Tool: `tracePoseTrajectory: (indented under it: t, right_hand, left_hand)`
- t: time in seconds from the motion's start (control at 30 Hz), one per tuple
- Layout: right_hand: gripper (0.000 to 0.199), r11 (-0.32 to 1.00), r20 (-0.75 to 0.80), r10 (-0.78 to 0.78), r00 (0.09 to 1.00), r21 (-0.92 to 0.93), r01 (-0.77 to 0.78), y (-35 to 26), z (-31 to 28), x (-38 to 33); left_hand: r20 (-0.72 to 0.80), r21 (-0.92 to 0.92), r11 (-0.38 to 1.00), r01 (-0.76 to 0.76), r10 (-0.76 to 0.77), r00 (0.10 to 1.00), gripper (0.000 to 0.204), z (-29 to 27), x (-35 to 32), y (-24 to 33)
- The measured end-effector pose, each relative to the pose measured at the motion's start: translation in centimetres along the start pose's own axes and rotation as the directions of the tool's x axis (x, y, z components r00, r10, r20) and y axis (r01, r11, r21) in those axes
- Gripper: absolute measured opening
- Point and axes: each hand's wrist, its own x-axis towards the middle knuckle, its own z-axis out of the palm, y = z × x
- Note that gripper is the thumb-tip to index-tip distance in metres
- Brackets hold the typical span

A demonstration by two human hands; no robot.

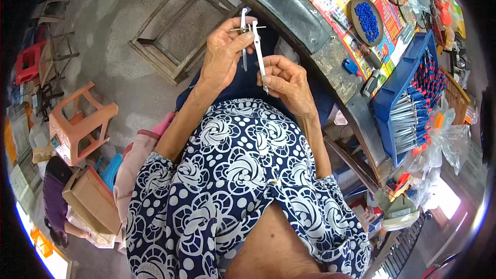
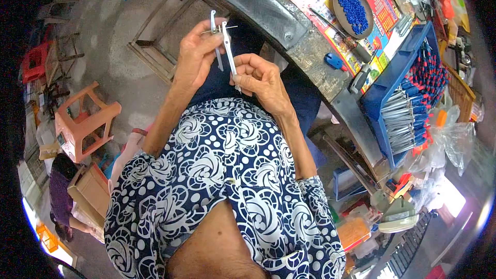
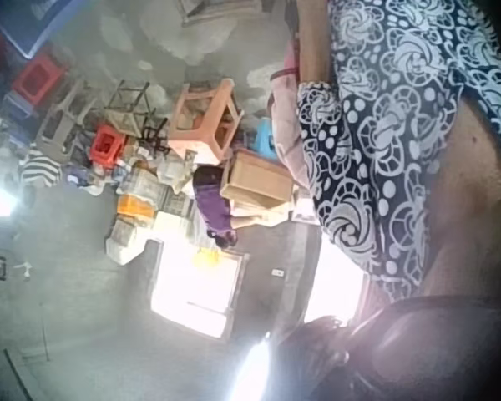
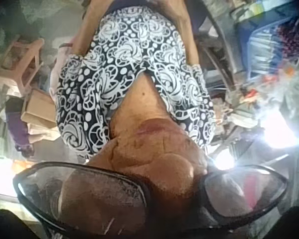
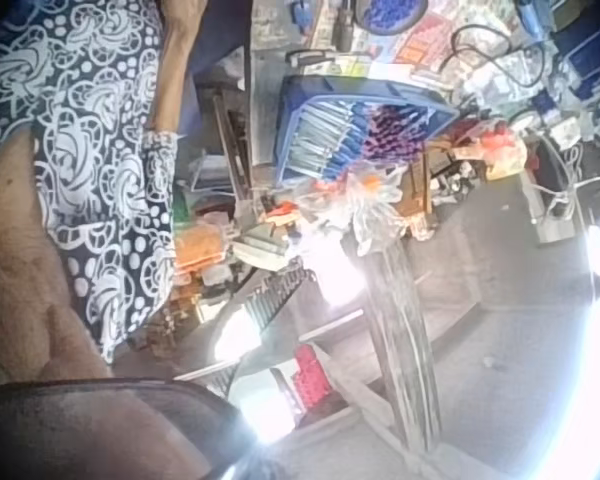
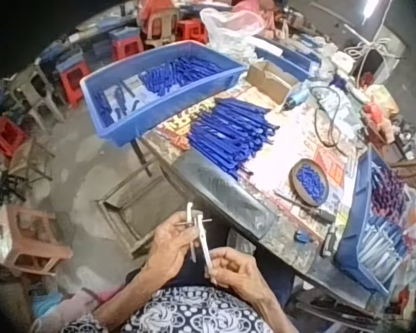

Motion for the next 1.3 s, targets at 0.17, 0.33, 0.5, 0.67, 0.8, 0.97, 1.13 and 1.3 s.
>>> tracePoseTrajectory:
  t: [0.17,0.33,0.5,0.67,0.8,0.97,1.13,1.3]
  right_hand:
    - [0.027,0.998,0.010,0.051,0.999,0.041,-0.052,0.3,0.0,0.3]
    - [0.027,0.996,0.007,0.062,0.998,0.060,-0.062,0.7,0.2,0.4]
    - [0.027,0.996,0.010,0.084,0.996,0.042,-0.084,0.9,0.1,0.9]
    - [0.025,0.991,0.028,0.081,0.996,0.104,-0.083,1.3,0.3,1.0]
    - [0.025,0.974,0.069,0.106,0.992,0.193,-0.118,2.2,-0.3,1.2]
    - [0.031,0.949,0.050,0.130,0.990,0.283,-0.139,2.9,-0.5,1.1]
    - [0.030,0.947,0.056,0.144,0.988,0.282,-0.155,3.0,-0.4,1.0]
    - [0.029,0.941,0.062,0.160,0.985,0.292,-0.171,3.2,-0.5,1.0]
  left_hand:
    - [-0.031,-0.010,1.000,0.008,-0.008,0.999,0.027,-0.3,0.0,-0.2]
    - [-0.050,-0.045,0.999,-0.017,0.014,0.999,0.027,-0.9,0.2,-0.5]
    - [-0.093,-0.046,0.999,-0.008,0.004,0.996,0.027,-1.6,0.8,-0.9]
    - [-0.119,0.033,0.999,-0.034,0.037,0.992,0.026,-2.2,1.3,-1.1]
    - [-0.141,0.105,0.994,-0.033,0.047,0.989,0.023,-2.6,1.5,-1.4]
    - [-0.168,0.162,0.987,-0.012,0.040,0.985,0.020,-2.5,1.6,-1.6]
    - [-0.192,0.219,0.976,0.012,0.031,0.981,0.019,-2.0,1.6,-1.3]
    - [-0.202,0.205,0.978,0.022,0.021,0.979,0.019,-2.1,1.8,-1.6]
